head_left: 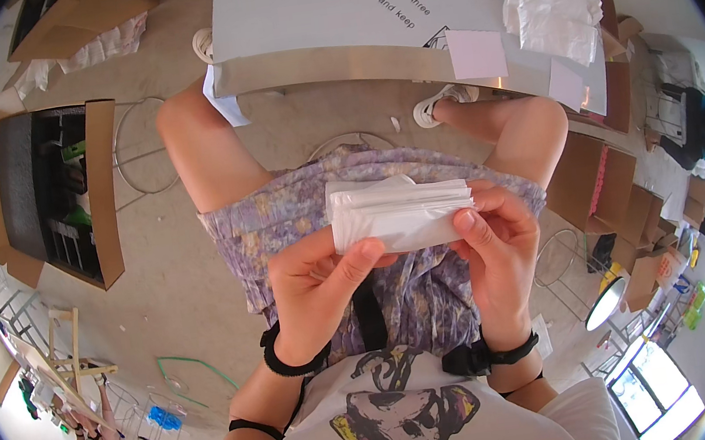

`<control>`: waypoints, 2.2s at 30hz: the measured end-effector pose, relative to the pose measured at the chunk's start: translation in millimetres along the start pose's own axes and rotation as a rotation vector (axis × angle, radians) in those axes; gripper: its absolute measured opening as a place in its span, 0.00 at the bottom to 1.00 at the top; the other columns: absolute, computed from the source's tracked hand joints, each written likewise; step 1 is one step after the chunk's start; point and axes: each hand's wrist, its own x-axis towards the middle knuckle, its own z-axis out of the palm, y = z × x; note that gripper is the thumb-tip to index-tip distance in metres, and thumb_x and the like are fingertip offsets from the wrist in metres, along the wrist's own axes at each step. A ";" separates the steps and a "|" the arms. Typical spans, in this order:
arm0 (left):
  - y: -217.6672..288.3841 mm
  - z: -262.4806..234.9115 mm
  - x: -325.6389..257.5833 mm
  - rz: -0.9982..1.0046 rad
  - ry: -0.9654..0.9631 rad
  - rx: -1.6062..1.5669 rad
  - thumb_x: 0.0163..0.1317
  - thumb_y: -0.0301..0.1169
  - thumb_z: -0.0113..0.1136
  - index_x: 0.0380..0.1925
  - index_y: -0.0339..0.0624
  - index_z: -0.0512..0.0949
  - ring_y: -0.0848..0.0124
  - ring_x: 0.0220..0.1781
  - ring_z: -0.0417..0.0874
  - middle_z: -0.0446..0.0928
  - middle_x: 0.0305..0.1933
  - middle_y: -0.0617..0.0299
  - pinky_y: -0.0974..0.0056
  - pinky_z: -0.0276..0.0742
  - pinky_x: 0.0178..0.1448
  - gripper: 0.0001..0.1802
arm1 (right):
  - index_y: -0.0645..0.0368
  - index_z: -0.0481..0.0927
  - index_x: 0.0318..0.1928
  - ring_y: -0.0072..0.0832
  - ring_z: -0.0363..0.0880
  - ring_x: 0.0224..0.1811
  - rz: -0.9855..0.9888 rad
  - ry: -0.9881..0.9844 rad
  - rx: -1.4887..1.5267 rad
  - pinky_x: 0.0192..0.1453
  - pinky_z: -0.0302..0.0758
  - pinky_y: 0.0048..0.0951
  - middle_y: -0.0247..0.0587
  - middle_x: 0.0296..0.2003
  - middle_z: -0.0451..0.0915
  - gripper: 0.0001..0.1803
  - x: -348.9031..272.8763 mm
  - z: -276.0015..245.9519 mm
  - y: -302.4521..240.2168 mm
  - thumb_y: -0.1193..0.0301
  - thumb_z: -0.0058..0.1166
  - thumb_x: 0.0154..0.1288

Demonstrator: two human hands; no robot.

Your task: The recorder is folding and stacking thin white protective film sheets on a stainless steel work surface.

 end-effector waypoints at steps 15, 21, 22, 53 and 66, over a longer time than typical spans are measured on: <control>-1.8 -5.7 5.0 0.120 0.122 0.081 0.63 0.29 0.54 0.38 0.31 0.77 0.61 0.40 0.83 0.79 0.42 0.50 0.57 0.84 0.40 0.10 | 0.64 0.75 0.35 0.19 0.73 0.39 -0.110 -0.117 0.008 0.40 0.70 0.18 0.38 0.42 0.72 0.08 0.7 7.1 1.9 0.85 0.58 0.55; 1.2 -6.2 10.1 0.090 0.101 -0.137 0.66 0.33 0.52 0.43 0.27 0.76 0.66 0.42 0.81 0.79 0.40 0.52 0.60 0.82 0.45 0.16 | 0.65 0.77 0.34 0.22 0.72 0.42 -0.174 -0.100 -0.040 0.43 0.70 0.21 0.43 0.43 0.72 0.09 -1.9 -3.8 9.2 0.88 0.57 0.52; 0.5 -5.8 10.0 0.094 0.107 -0.135 0.66 0.33 0.52 0.43 0.27 0.76 0.66 0.42 0.81 0.79 0.40 0.52 0.60 0.82 0.45 0.16 | 0.65 0.77 0.33 0.23 0.71 0.39 -0.195 -0.119 -0.042 0.42 0.69 0.23 0.45 0.44 0.72 0.06 -2.9 -5.4 11.1 0.79 0.59 0.55; -7.8 -3.7 14.0 0.166 0.132 -0.135 0.64 0.29 0.54 0.43 0.33 0.78 0.69 0.46 0.79 0.79 0.44 0.57 0.63 0.73 0.53 0.12 | 0.65 0.79 0.34 0.20 0.70 0.39 -0.355 -0.058 -0.191 0.40 0.70 0.18 0.40 0.42 0.69 0.09 8.0 -5.4 9.0 0.87 0.59 0.52; -9.3 -1.8 13.3 0.151 0.190 -0.104 0.62 0.29 0.58 0.39 0.33 0.79 0.74 0.42 0.78 0.80 0.40 0.59 0.67 0.73 0.49 0.10 | 0.63 0.79 0.32 0.20 0.67 0.34 -0.464 -0.207 -0.258 0.38 0.64 0.20 0.42 0.45 0.70 0.09 15.3 -21.0 11.5 0.72 0.62 0.51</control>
